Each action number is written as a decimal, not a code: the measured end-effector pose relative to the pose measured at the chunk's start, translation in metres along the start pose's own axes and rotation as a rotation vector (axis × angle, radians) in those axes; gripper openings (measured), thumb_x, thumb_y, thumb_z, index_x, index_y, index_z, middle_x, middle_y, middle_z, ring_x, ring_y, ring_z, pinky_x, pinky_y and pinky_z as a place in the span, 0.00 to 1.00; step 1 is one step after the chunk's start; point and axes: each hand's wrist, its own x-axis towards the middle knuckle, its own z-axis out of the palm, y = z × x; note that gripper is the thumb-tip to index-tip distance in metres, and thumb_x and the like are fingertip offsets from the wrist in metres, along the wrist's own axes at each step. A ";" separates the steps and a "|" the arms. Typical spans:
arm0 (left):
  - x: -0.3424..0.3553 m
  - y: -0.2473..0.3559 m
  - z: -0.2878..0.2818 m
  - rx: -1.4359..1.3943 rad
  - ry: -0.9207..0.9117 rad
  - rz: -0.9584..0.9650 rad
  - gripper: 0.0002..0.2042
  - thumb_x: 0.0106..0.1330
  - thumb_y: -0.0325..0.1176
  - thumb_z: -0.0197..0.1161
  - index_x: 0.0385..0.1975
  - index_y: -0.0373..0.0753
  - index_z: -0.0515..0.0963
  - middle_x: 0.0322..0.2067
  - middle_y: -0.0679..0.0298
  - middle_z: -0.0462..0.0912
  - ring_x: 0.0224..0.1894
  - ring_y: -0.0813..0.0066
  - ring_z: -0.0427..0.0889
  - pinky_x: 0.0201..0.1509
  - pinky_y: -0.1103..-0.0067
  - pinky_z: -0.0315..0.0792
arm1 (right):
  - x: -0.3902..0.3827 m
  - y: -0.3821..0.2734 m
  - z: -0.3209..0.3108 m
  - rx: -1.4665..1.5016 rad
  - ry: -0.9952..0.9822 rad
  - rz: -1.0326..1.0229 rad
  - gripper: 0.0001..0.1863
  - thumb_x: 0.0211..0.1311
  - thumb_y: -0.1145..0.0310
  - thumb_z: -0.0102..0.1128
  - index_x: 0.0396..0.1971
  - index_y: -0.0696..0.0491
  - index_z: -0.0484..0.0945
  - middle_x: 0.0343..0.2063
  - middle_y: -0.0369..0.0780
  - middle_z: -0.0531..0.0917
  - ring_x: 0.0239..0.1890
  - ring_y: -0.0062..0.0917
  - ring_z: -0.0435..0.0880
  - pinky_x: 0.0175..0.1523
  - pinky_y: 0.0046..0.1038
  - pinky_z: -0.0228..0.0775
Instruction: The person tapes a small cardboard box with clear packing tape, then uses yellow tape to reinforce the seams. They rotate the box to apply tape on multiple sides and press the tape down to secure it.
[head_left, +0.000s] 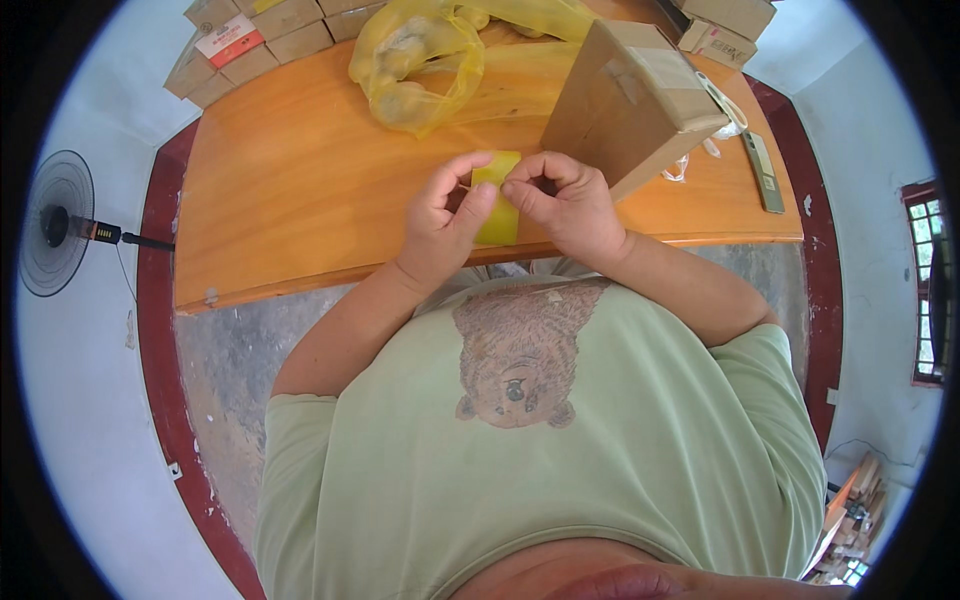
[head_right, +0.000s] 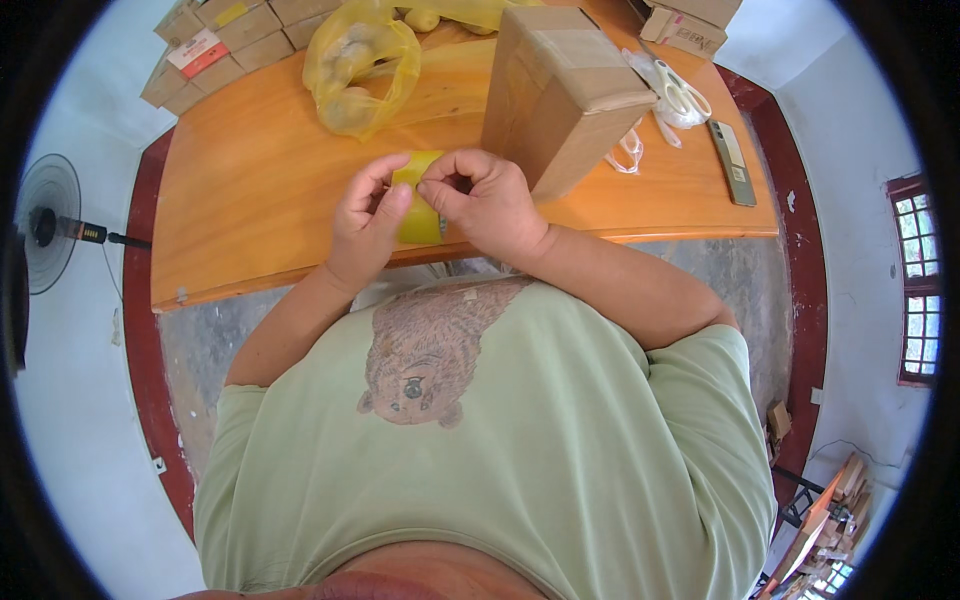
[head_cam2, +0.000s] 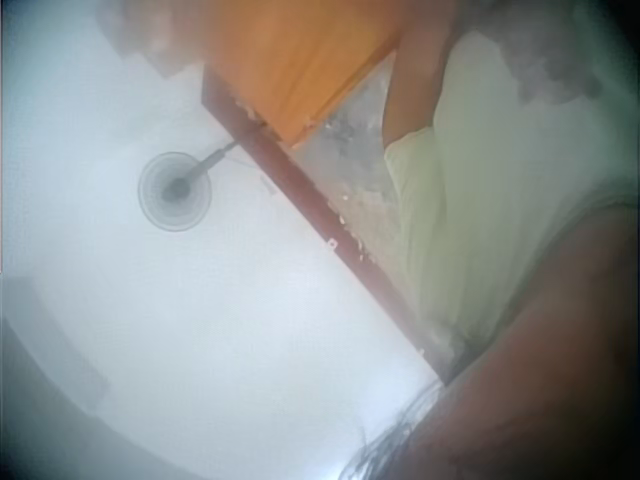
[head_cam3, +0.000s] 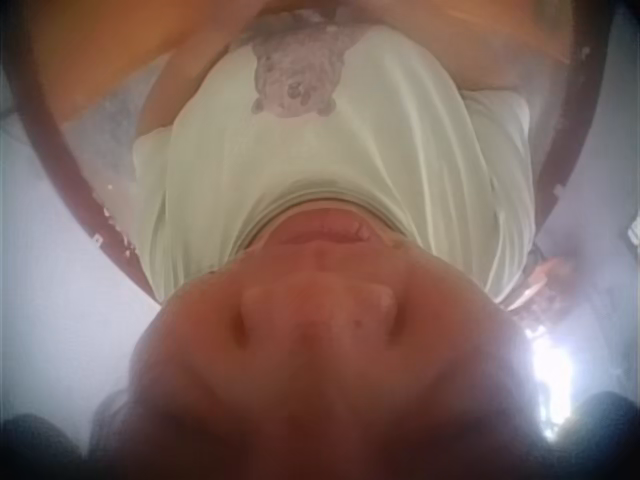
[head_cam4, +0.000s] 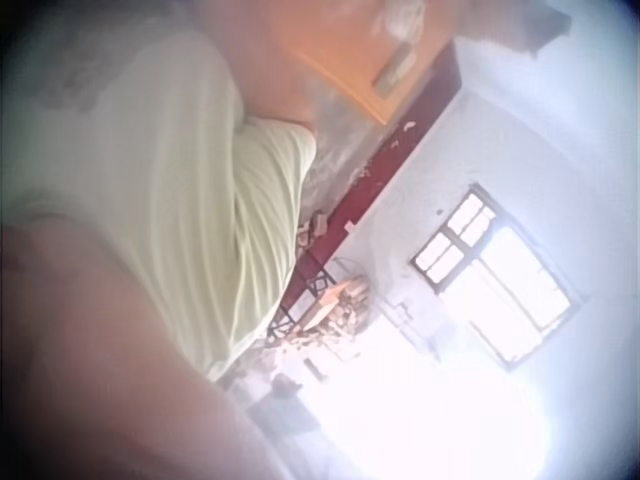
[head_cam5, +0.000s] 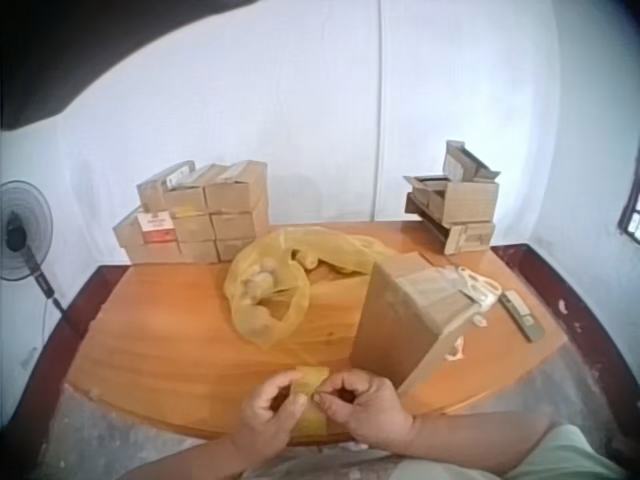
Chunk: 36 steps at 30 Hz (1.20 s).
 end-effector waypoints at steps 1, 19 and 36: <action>0.000 0.000 -0.003 0.024 -0.003 -0.004 0.10 0.67 0.29 0.56 0.45 0.34 0.74 0.38 0.69 0.75 0.36 0.85 0.72 0.41 0.86 0.68 | 0.000 0.000 0.000 -0.002 0.005 0.003 0.05 0.57 0.73 0.62 0.27 0.58 0.77 0.23 0.31 0.77 0.27 0.10 0.72 0.32 0.16 0.67; 0.014 0.010 -0.019 0.145 -0.028 0.131 0.09 0.56 0.22 0.62 0.36 0.35 0.73 0.38 0.63 0.72 0.30 0.85 0.74 0.29 0.86 0.70 | 0.002 -0.007 0.000 0.010 -0.062 0.106 0.07 0.60 0.71 0.58 0.27 0.60 0.77 0.22 0.33 0.77 0.27 0.13 0.71 0.33 0.19 0.67; 0.008 0.034 -0.023 0.357 -0.099 0.166 0.09 0.56 0.21 0.62 0.36 0.35 0.74 0.26 0.67 0.75 0.22 0.85 0.72 0.23 0.86 0.67 | 0.007 -0.007 -0.006 0.003 -0.111 0.197 0.10 0.60 0.68 0.58 0.26 0.61 0.77 0.21 0.33 0.77 0.26 0.13 0.70 0.31 0.20 0.66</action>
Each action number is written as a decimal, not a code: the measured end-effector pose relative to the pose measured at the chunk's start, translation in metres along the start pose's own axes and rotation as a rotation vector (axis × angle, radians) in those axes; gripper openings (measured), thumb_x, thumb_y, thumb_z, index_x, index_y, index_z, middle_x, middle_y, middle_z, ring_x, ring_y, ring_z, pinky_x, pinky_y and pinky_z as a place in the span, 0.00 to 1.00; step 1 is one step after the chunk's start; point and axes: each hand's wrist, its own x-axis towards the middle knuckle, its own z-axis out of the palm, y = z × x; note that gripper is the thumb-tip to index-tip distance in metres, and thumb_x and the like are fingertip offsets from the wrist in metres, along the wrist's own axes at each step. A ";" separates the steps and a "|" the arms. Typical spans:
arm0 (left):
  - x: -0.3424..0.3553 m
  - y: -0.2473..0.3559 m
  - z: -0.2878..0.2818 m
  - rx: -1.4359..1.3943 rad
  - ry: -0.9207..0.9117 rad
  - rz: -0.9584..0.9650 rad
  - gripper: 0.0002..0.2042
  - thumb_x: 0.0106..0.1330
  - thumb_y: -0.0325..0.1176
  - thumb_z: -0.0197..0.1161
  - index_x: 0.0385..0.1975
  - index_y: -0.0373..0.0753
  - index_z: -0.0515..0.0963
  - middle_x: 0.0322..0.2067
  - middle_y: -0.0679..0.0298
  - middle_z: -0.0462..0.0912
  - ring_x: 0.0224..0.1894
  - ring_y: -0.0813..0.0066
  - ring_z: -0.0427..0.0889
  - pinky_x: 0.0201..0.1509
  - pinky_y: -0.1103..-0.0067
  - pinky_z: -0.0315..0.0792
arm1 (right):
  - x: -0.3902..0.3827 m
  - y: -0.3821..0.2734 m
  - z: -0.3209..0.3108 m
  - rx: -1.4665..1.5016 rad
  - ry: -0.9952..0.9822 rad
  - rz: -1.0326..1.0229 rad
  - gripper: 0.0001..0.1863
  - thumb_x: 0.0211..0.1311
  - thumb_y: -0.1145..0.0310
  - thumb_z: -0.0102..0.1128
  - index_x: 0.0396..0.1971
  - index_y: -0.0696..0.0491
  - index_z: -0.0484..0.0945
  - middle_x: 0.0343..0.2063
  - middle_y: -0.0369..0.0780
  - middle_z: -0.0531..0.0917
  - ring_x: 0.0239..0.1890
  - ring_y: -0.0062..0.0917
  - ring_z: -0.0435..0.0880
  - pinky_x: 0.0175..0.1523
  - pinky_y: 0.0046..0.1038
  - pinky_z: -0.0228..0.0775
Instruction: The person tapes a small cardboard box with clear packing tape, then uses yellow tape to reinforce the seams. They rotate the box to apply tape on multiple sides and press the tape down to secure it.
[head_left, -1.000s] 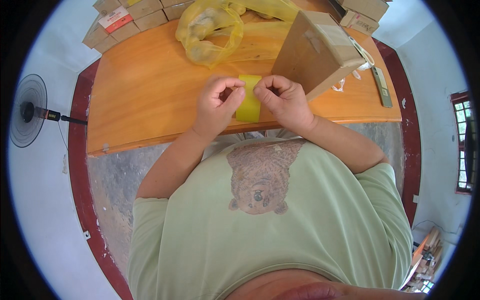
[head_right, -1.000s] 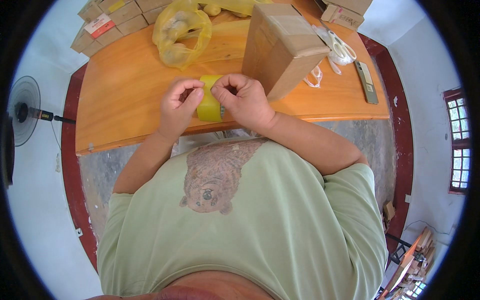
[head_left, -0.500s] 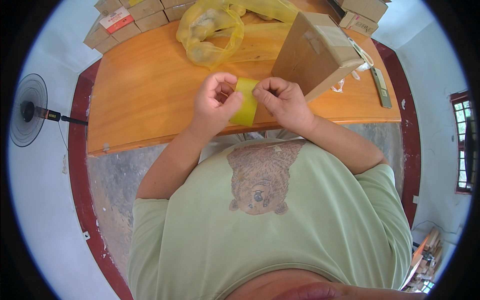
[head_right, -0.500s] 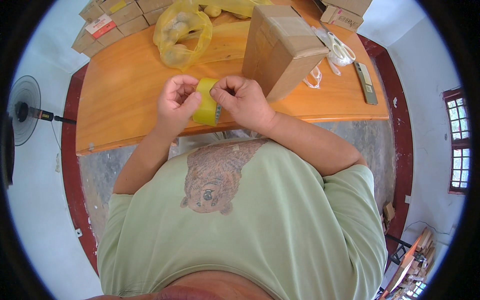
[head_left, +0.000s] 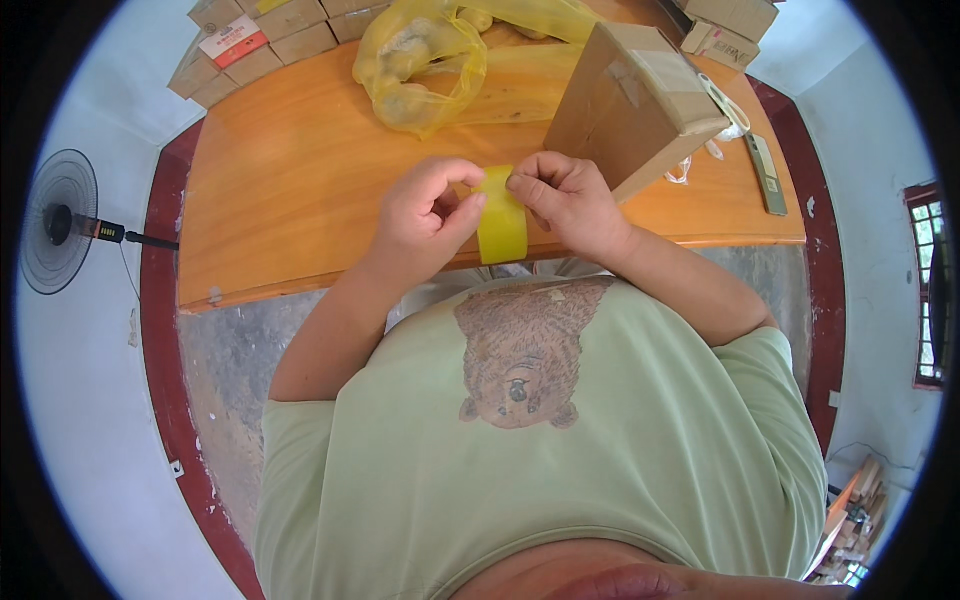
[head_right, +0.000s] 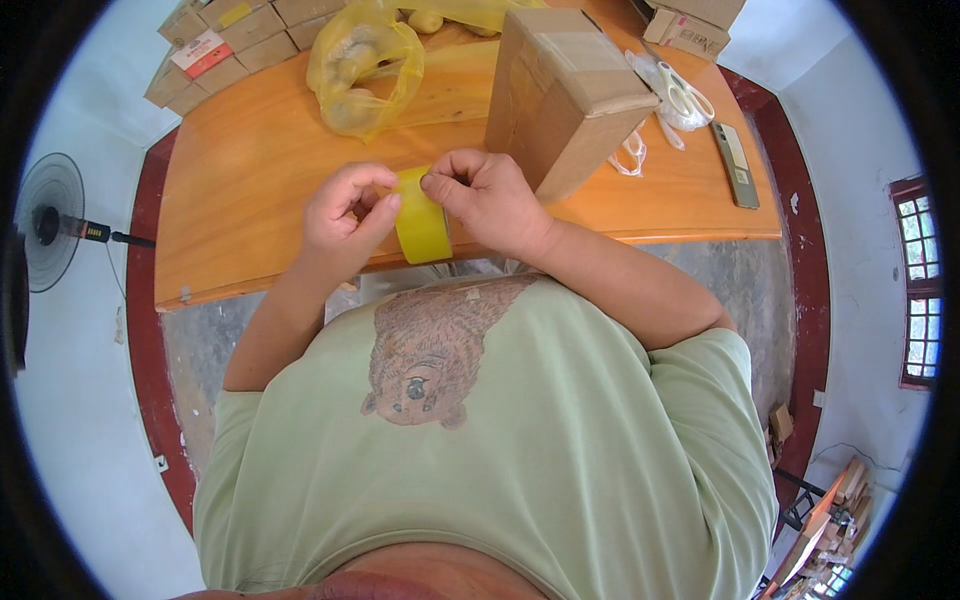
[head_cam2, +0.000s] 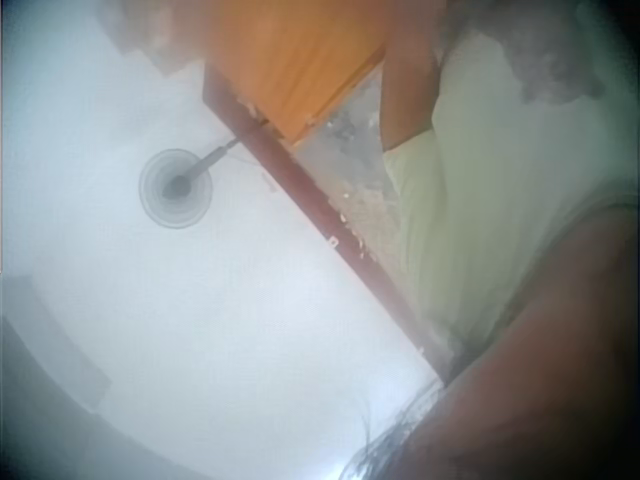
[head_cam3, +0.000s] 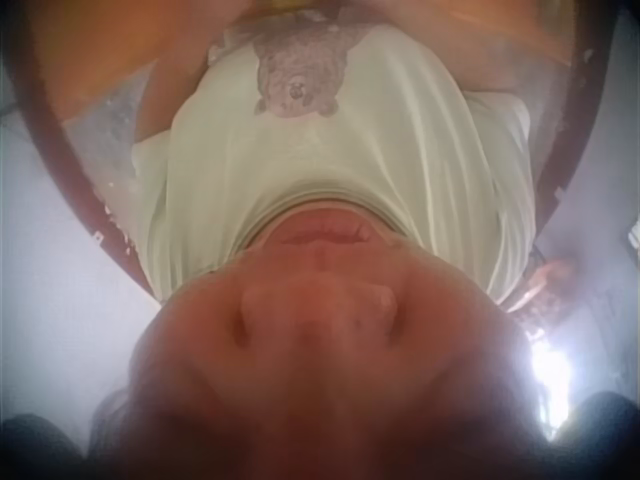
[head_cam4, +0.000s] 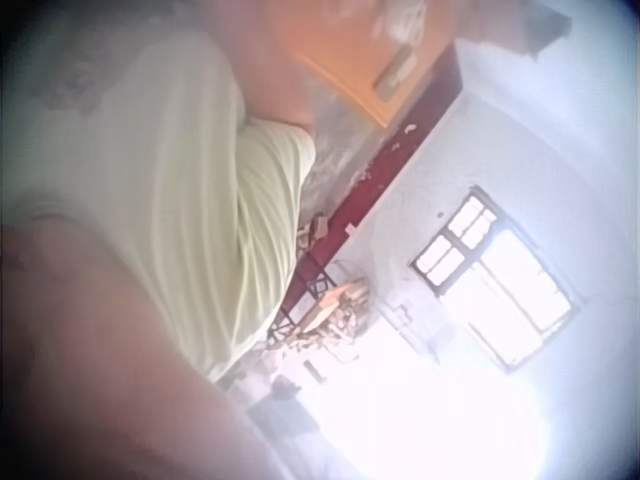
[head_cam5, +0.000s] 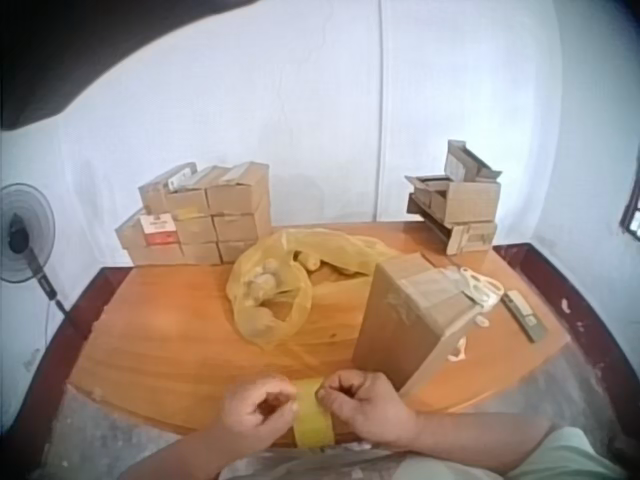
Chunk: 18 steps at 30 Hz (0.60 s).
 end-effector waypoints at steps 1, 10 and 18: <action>0.002 0.001 -0.001 0.024 -0.006 0.034 0.08 0.56 0.21 0.62 0.34 0.35 0.75 0.26 0.66 0.75 0.22 0.83 0.72 0.23 0.86 0.67 | 0.000 0.000 -0.001 -0.002 -0.006 0.001 0.10 0.60 0.68 0.58 0.26 0.61 0.77 0.21 0.33 0.76 0.26 0.13 0.70 0.31 0.21 0.66; 0.009 0.010 -0.006 0.192 -0.042 0.163 0.06 0.54 0.23 0.65 0.31 0.35 0.78 0.28 0.61 0.78 0.24 0.73 0.76 0.25 0.81 0.69 | 0.001 -0.003 -0.001 -0.034 -0.018 0.012 0.11 0.60 0.68 0.58 0.26 0.61 0.77 0.20 0.34 0.76 0.25 0.14 0.70 0.31 0.21 0.66; 0.012 0.012 -0.009 0.229 -0.078 0.164 0.06 0.53 0.24 0.66 0.30 0.36 0.79 0.27 0.60 0.78 0.27 0.68 0.77 0.28 0.78 0.70 | 0.002 -0.004 -0.002 -0.035 -0.033 0.027 0.11 0.60 0.68 0.58 0.26 0.61 0.77 0.20 0.33 0.76 0.25 0.13 0.69 0.30 0.21 0.65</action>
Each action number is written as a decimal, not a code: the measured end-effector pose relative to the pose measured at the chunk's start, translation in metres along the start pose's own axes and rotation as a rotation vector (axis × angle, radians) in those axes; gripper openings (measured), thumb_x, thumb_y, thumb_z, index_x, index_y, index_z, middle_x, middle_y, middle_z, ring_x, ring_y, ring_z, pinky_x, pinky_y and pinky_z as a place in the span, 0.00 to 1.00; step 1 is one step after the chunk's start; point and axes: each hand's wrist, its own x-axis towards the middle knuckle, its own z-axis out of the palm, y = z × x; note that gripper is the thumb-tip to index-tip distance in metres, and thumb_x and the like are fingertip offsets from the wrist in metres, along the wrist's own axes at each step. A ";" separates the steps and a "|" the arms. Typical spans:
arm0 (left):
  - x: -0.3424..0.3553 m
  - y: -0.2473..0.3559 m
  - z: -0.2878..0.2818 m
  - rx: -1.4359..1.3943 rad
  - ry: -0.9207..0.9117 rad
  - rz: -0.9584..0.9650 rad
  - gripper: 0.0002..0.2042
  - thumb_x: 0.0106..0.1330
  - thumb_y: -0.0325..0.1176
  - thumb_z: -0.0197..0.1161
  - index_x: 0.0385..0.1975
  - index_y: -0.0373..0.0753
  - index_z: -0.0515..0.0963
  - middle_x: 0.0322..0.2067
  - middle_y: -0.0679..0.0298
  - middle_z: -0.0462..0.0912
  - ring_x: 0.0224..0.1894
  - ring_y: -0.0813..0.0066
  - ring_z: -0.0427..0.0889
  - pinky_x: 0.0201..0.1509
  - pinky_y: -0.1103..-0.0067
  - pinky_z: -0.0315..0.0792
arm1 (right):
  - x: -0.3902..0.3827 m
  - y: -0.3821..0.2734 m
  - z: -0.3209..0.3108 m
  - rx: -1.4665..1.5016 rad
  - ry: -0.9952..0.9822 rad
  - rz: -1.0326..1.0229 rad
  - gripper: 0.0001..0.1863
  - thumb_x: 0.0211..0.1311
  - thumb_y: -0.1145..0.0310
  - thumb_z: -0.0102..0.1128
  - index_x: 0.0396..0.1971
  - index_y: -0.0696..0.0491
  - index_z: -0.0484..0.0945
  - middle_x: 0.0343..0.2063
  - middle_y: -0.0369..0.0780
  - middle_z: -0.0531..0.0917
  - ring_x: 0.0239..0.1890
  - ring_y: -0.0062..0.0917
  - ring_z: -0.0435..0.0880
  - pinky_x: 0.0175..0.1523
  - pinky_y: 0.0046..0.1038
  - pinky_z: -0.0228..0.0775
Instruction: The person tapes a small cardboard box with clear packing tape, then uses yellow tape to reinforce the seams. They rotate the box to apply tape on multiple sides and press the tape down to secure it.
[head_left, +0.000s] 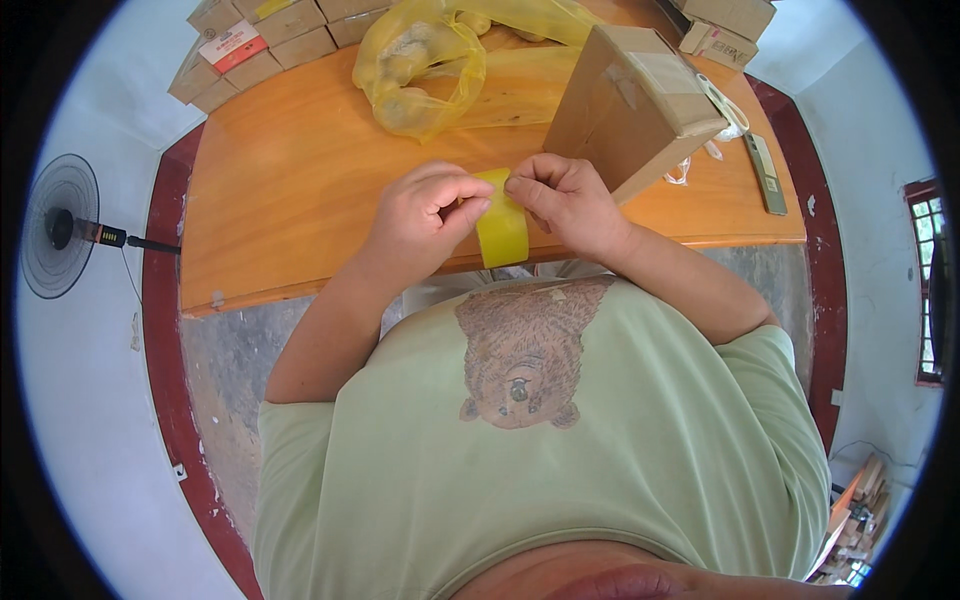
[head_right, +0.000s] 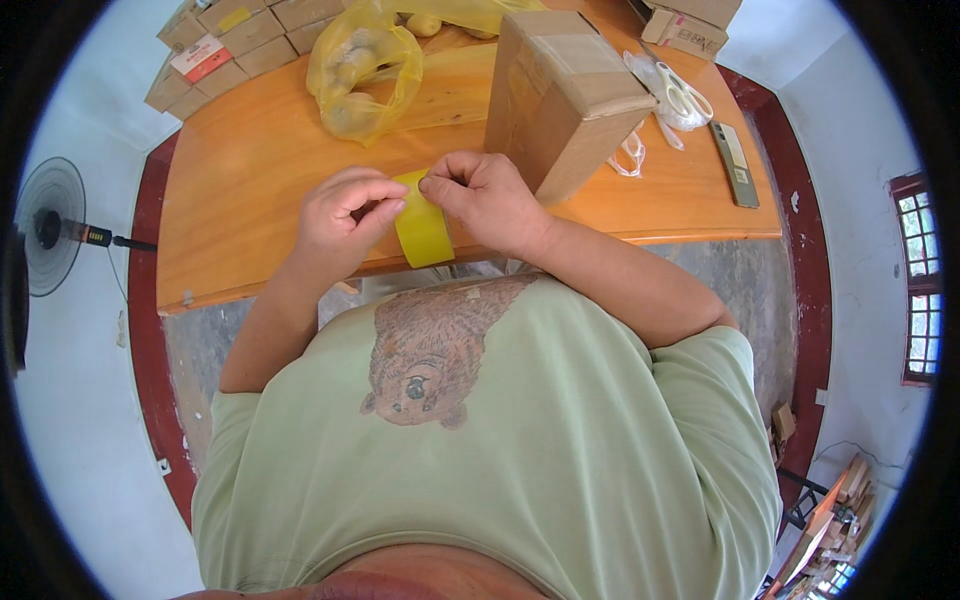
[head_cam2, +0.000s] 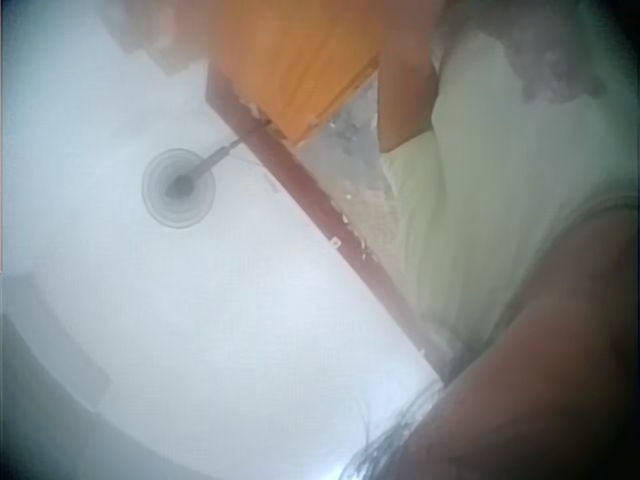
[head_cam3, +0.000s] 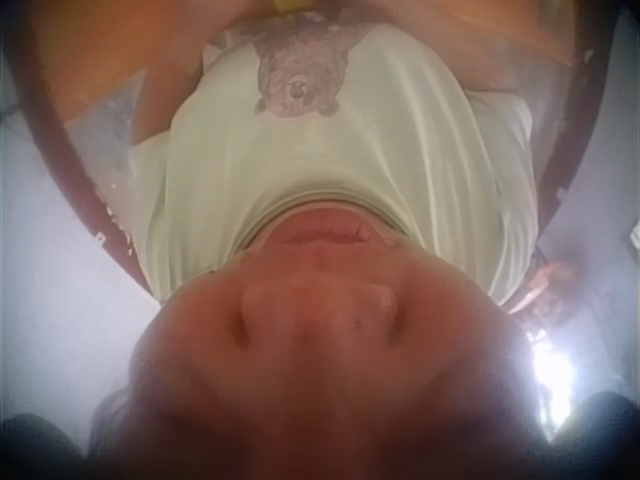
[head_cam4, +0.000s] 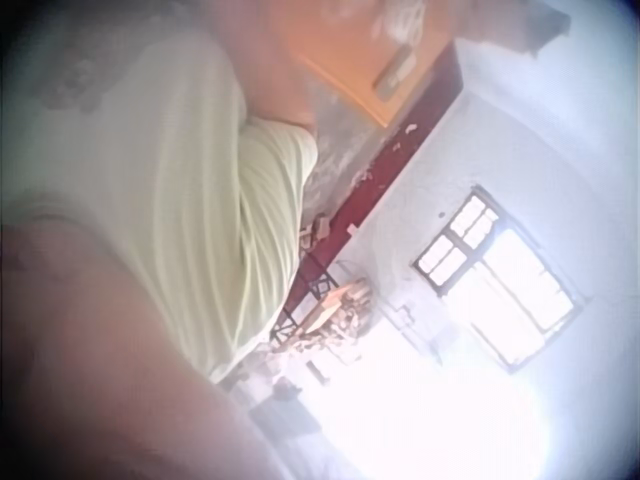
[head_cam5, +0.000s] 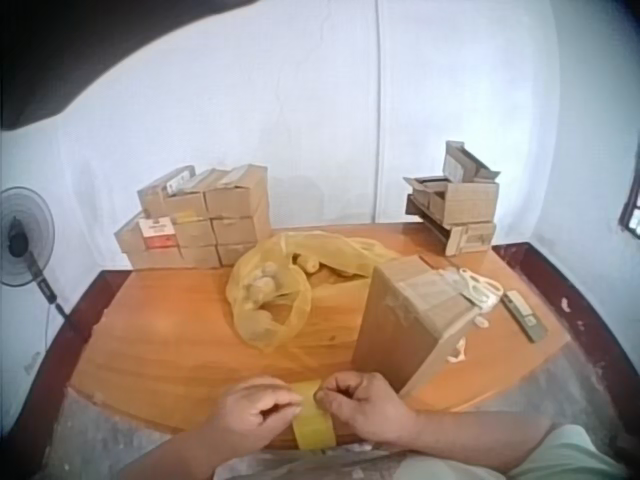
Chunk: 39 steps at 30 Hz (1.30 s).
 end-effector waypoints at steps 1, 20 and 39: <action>0.000 0.000 0.000 0.002 0.002 -0.003 0.06 0.53 0.24 0.66 0.30 0.35 0.79 0.27 0.61 0.78 0.26 0.71 0.76 0.27 0.80 0.70 | 0.000 -0.001 0.000 0.002 -0.003 0.003 0.11 0.60 0.68 0.58 0.26 0.61 0.77 0.20 0.33 0.76 0.25 0.13 0.69 0.30 0.21 0.65; -0.002 0.005 0.001 0.012 -0.009 -0.046 0.08 0.52 0.25 0.68 0.32 0.37 0.79 0.26 0.61 0.78 0.27 0.66 0.77 0.29 0.76 0.71 | 0.000 -0.002 0.000 0.048 -0.032 0.015 0.10 0.60 0.68 0.57 0.26 0.60 0.77 0.20 0.33 0.76 0.26 0.14 0.69 0.32 0.21 0.66; -0.003 0.008 0.006 0.053 -0.051 -0.117 0.06 0.58 0.27 0.62 0.30 0.33 0.73 0.38 0.48 0.76 0.49 0.52 0.74 0.48 0.69 0.70 | -0.006 -0.008 -0.003 0.018 -0.032 0.041 0.10 0.63 0.67 0.56 0.31 0.60 0.78 0.16 0.31 0.73 0.19 0.11 0.66 0.24 0.18 0.58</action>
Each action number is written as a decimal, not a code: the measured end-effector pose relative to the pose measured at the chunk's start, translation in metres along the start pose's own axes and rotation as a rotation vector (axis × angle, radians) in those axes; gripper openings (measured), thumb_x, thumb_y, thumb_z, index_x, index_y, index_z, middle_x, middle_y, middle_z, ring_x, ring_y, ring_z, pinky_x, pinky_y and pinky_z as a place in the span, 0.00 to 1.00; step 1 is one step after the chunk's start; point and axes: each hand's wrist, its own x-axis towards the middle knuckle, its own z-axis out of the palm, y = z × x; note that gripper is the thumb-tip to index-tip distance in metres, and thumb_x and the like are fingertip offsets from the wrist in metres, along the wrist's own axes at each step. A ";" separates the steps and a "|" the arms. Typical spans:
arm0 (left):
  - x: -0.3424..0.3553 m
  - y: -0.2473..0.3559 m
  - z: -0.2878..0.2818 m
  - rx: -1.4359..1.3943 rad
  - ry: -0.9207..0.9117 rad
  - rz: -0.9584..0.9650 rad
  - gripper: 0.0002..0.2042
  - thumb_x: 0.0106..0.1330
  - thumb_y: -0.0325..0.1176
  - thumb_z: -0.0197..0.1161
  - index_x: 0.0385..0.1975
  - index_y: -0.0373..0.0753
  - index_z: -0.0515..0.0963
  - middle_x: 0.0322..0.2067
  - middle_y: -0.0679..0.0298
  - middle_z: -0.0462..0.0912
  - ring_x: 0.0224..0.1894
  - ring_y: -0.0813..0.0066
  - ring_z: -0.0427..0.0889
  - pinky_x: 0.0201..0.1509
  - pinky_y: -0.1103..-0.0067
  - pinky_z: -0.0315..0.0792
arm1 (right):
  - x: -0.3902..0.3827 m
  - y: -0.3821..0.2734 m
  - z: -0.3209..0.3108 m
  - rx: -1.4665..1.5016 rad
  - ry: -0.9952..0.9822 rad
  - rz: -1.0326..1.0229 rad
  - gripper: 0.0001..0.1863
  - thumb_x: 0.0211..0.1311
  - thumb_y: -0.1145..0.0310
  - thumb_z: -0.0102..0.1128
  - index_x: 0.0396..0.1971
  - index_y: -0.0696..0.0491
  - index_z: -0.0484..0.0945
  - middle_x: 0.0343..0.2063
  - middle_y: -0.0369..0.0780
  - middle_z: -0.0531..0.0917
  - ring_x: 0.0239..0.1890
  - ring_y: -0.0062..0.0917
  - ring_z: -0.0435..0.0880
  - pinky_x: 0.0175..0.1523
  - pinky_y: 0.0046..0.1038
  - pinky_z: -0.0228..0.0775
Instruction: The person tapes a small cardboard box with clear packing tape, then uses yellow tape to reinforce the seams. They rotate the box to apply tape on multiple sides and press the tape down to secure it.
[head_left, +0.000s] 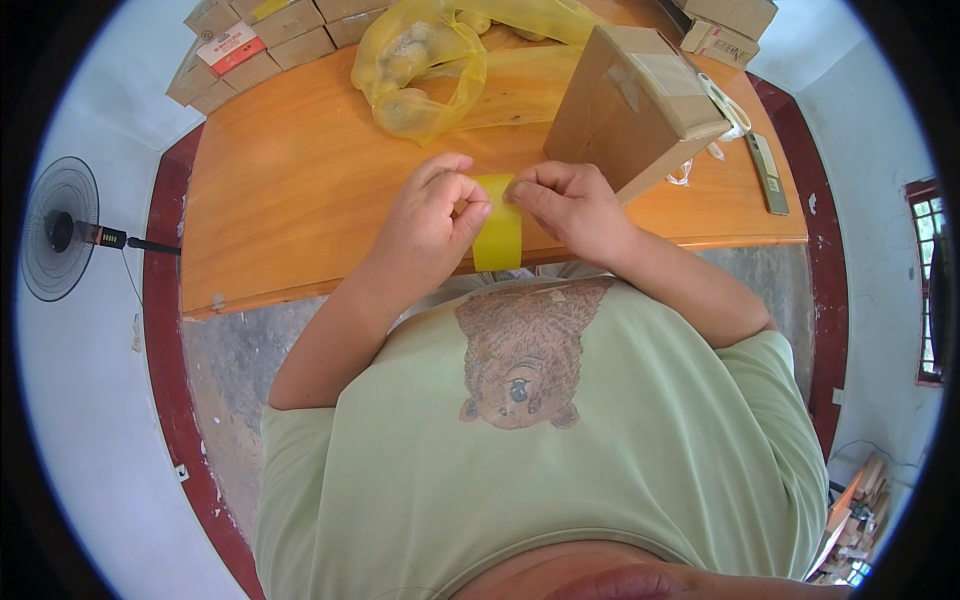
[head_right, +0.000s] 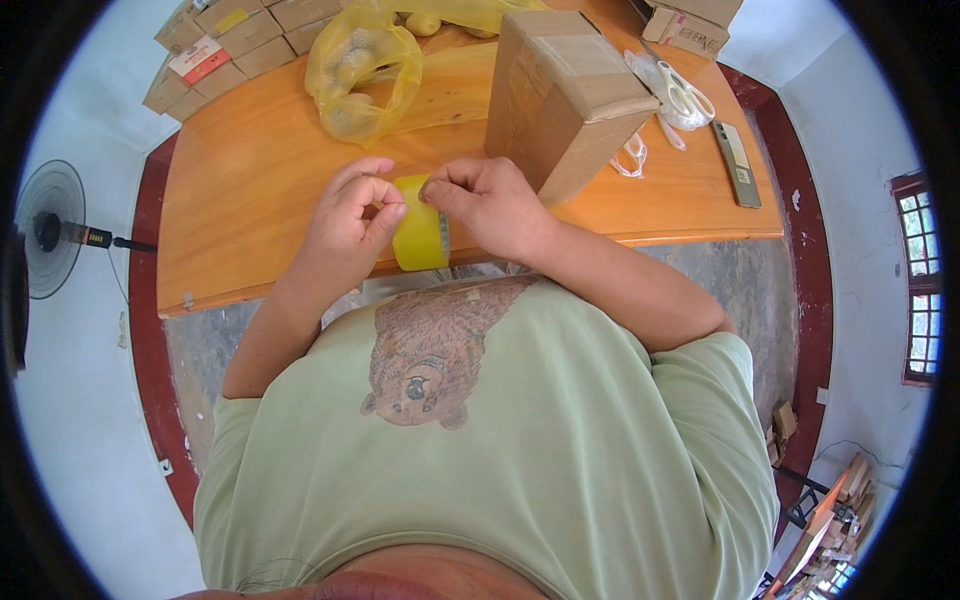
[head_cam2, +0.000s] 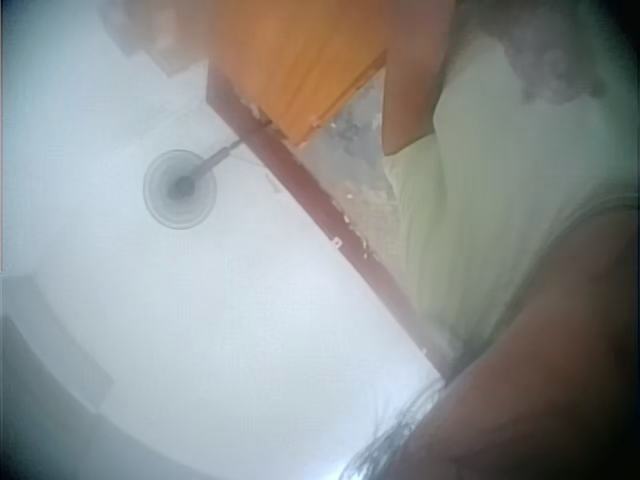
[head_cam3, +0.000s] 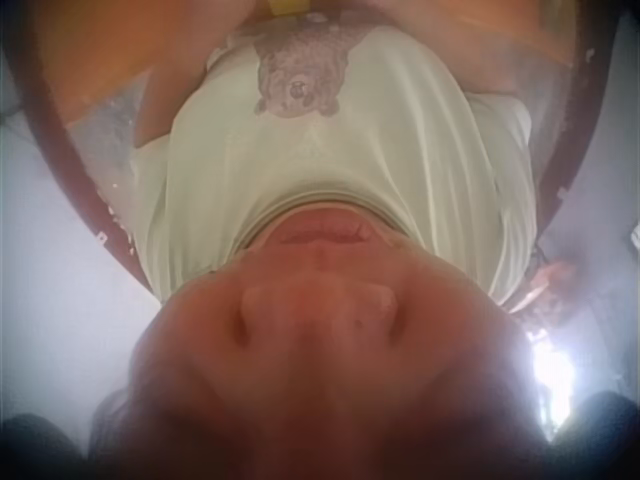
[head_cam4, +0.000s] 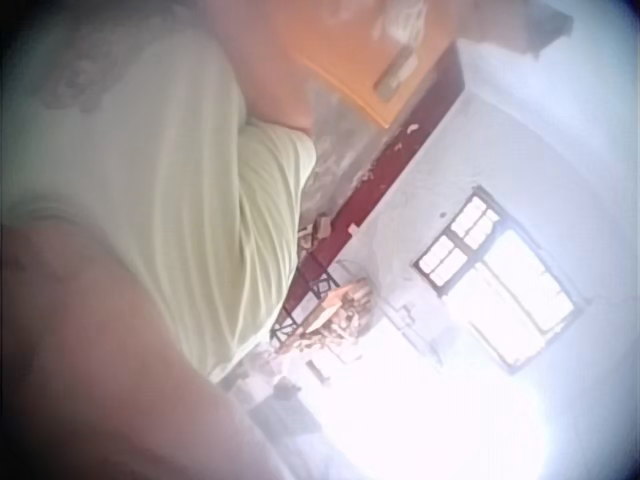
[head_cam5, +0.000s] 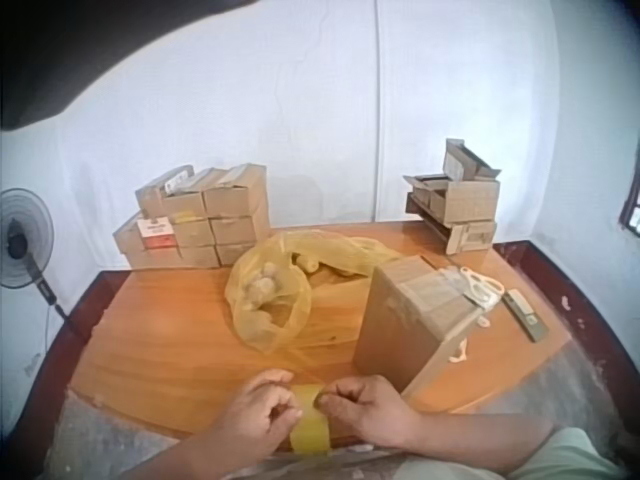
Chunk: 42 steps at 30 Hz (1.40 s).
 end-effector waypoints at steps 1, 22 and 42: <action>0.000 0.000 0.000 0.022 -0.019 -0.006 0.06 0.59 0.27 0.61 0.31 0.33 0.73 0.41 0.48 0.74 0.48 0.55 0.74 0.46 0.72 0.72 | -0.001 0.000 0.000 -0.004 0.019 0.005 0.11 0.61 0.67 0.57 0.30 0.61 0.79 0.19 0.33 0.76 0.22 0.13 0.69 0.28 0.20 0.63; -0.001 -0.001 0.002 -0.013 -0.043 0.015 0.05 0.61 0.28 0.58 0.32 0.35 0.70 0.42 0.49 0.77 0.48 0.52 0.76 0.50 0.68 0.70 | -0.016 -0.005 0.001 -0.459 0.135 -0.491 0.10 0.49 0.75 0.65 0.33 0.58 0.76 0.29 0.38 0.74 0.24 0.19 0.71 0.27 0.21 0.64; 0.003 -0.014 -0.003 -0.157 -0.094 -0.065 0.07 0.61 0.30 0.60 0.32 0.33 0.71 0.42 0.51 0.76 0.44 0.63 0.76 0.49 0.73 0.70 | -0.011 0.001 0.006 -0.591 0.154 -0.551 0.03 0.52 0.79 0.61 0.26 0.58 0.75 0.24 0.43 0.75 0.27 0.36 0.75 0.33 0.31 0.69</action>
